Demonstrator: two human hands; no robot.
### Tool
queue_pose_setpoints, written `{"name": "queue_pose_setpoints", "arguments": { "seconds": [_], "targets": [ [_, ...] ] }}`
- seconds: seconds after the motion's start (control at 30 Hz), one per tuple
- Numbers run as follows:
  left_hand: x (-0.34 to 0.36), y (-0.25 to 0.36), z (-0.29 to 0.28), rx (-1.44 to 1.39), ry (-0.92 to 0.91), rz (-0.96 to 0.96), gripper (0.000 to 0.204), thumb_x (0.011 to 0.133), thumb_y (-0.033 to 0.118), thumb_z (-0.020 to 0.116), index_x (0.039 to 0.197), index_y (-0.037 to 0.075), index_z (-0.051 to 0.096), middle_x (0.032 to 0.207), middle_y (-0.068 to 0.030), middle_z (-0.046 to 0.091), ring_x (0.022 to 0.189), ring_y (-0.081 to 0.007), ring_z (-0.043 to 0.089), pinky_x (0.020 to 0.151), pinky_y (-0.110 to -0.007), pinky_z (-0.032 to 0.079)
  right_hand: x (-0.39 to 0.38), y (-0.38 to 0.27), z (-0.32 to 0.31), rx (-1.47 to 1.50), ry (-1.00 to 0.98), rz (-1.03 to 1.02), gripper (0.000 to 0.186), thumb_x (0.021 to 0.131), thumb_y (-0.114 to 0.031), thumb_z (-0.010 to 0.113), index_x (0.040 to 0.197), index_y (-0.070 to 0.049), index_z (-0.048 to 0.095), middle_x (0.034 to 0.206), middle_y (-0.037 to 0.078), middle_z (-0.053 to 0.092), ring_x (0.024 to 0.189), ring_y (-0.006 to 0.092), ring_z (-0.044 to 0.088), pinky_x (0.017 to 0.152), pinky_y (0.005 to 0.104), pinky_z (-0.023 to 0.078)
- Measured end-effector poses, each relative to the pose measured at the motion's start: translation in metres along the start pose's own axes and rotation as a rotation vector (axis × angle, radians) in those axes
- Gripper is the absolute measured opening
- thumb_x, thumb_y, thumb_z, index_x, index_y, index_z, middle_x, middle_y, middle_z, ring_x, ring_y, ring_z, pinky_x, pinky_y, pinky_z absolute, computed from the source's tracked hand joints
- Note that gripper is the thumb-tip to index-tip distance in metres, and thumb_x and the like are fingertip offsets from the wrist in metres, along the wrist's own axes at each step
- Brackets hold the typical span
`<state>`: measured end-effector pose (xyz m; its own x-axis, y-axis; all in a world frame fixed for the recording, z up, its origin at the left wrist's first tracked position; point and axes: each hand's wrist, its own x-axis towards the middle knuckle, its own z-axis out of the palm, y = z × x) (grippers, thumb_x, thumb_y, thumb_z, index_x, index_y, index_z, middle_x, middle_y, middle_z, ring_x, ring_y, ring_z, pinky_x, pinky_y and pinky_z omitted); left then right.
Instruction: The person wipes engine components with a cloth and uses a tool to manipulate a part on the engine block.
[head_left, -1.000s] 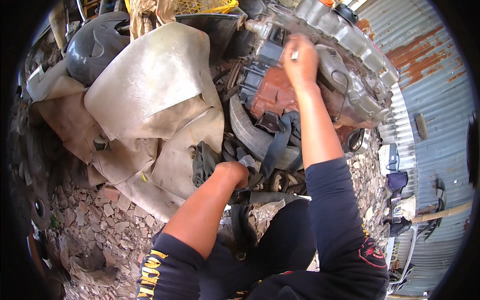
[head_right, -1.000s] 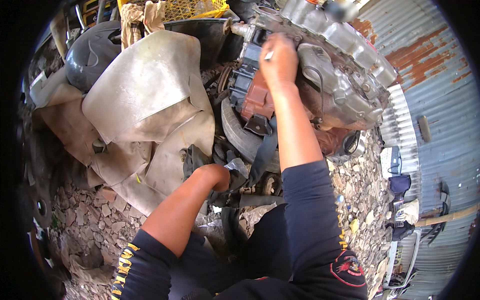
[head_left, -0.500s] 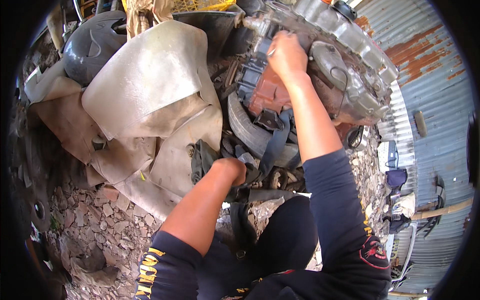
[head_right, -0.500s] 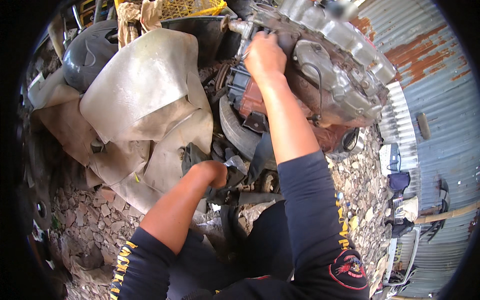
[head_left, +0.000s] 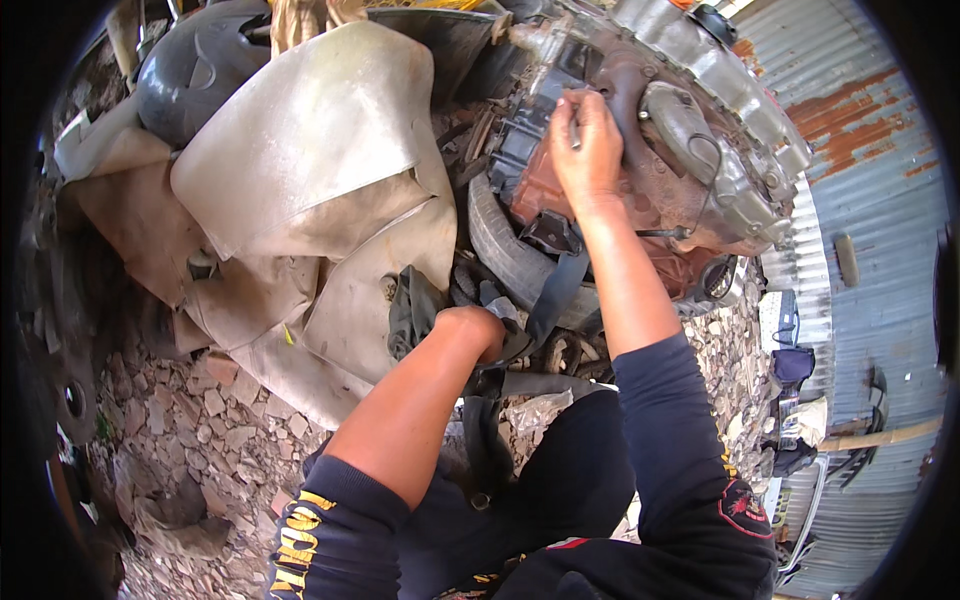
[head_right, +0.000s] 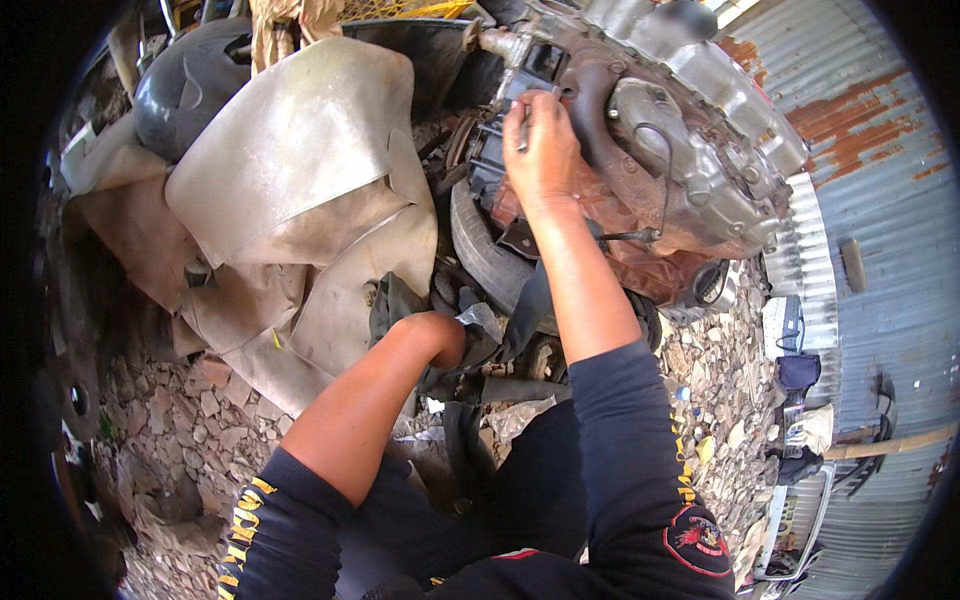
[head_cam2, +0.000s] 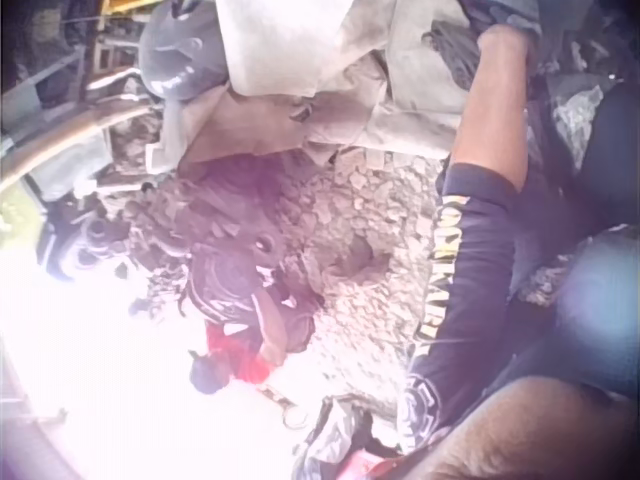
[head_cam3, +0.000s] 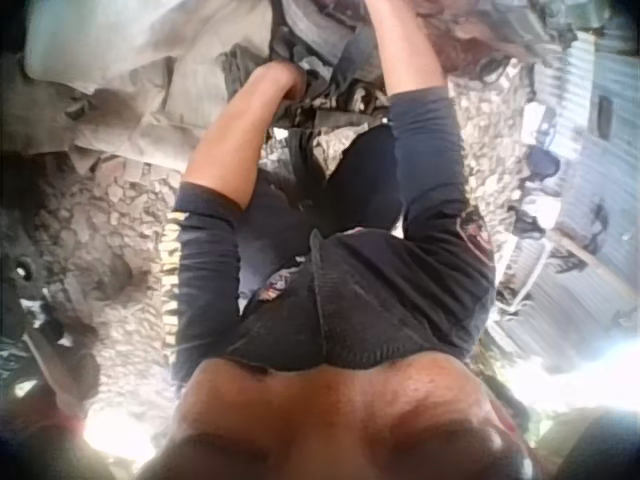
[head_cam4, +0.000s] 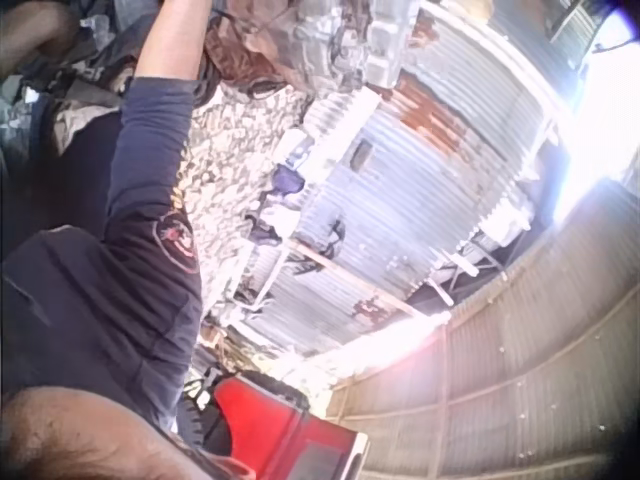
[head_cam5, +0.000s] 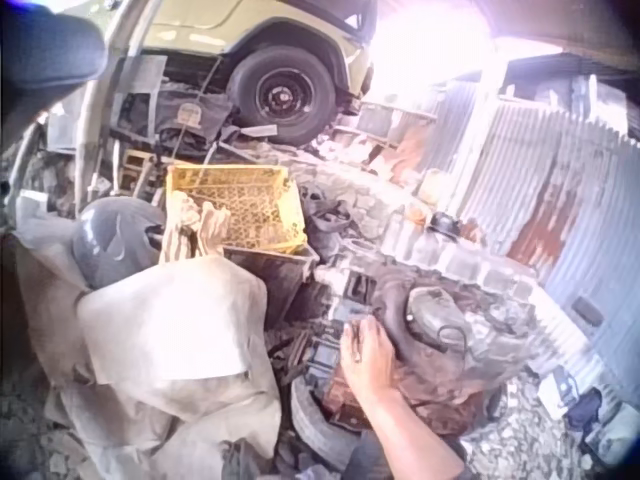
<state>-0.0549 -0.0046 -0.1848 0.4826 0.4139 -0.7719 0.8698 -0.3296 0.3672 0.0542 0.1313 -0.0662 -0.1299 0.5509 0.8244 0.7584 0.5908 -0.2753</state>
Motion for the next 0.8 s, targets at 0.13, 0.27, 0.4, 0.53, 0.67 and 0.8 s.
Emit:
{"name": "queue_pose_setpoints", "arguments": {
  "seconds": [0.13, 0.27, 0.4, 0.53, 0.67, 0.8],
  "targets": [
    [0.004, 0.006, 0.004, -0.031, 0.041, -0.038, 0.041, 0.075, 0.013, 0.064, 0.115, 0.018, 0.070, 0.124, -0.0068, 0.065, 0.111, -0.0243, 0.064, 0.086, -0.041, 0.052, -0.007, 0.005, -0.007, -0.106, -0.038, -0.043, 0.014, 0.090, -0.019, 0.062, 0.095, -0.006, 0.063, 0.092, 0.016, 0.061, 0.085, 0.0383, 0.061, 0.075, 0.0458, 0.050],
    [0.004, 0.007, -0.001, -0.032, 0.013, 0.005, 0.042, 0.076, 0.013, 0.063, 0.117, 0.019, 0.069, 0.125, -0.0059, 0.064, 0.114, -0.0255, 0.062, 0.087, -0.042, 0.052, 0.002, 0.015, -0.009, -0.245, -0.079, -0.123, 0.023, 0.090, -0.017, 0.061, 0.107, -0.003, 0.064, 0.100, 0.020, 0.062, 0.089, 0.0379, 0.063, 0.078, 0.0445, 0.052],
    [0.008, 0.003, -0.001, -0.019, 0.035, 0.026, 0.041, 0.076, 0.011, 0.062, 0.116, 0.015, 0.069, 0.124, -0.0080, 0.064, 0.113, -0.0277, 0.063, 0.086, -0.042, 0.052, 0.024, 0.009, -0.003, -0.420, -0.272, -0.024, 0.032, 0.088, -0.015, 0.058, 0.116, 0.001, 0.058, 0.105, 0.024, 0.062, 0.092, 0.0399, 0.064, 0.079, 0.0459, 0.054],
    [0.004, -0.001, 0.001, -0.030, 0.014, 0.030, 0.039, 0.075, 0.007, 0.060, 0.112, 0.009, 0.070, 0.121, -0.0119, 0.065, 0.110, -0.0303, 0.064, 0.085, -0.044, 0.053, 0.063, 0.001, 0.009, -0.584, -0.515, 0.094, 0.027, 0.087, -0.013, 0.055, 0.107, 0.002, 0.064, 0.103, 0.025, 0.066, 0.096, 0.0382, 0.066, 0.082, 0.0439, 0.054],
    [0.005, 0.001, 0.003, -0.025, 0.091, 0.071, 0.037, 0.074, 0.008, 0.057, 0.109, 0.007, 0.071, 0.118, -0.0151, 0.066, 0.108, -0.0311, 0.064, 0.084, -0.042, 0.053, 0.088, -0.003, 0.003, -0.634, -0.614, 0.162, 0.023, 0.084, -0.010, 0.054, 0.092, 0.000, 0.072, 0.100, 0.025, 0.068, 0.097, 0.0373, 0.067, 0.086, 0.0420, 0.054],
    [-0.014, -0.006, -0.005, -0.001, 0.064, 0.057, 0.035, 0.073, 0.009, 0.055, 0.104, 0.004, 0.071, 0.115, -0.0181, 0.066, 0.106, -0.0325, 0.064, 0.084, -0.041, 0.053, 0.087, -0.032, 0.009, -0.595, -0.595, 0.126, 0.021, 0.083, -0.008, 0.055, 0.092, -0.001, 0.073, 0.098, 0.024, 0.069, 0.094, 0.0357, 0.068, 0.083, 0.0415, 0.056]
  ]
}}
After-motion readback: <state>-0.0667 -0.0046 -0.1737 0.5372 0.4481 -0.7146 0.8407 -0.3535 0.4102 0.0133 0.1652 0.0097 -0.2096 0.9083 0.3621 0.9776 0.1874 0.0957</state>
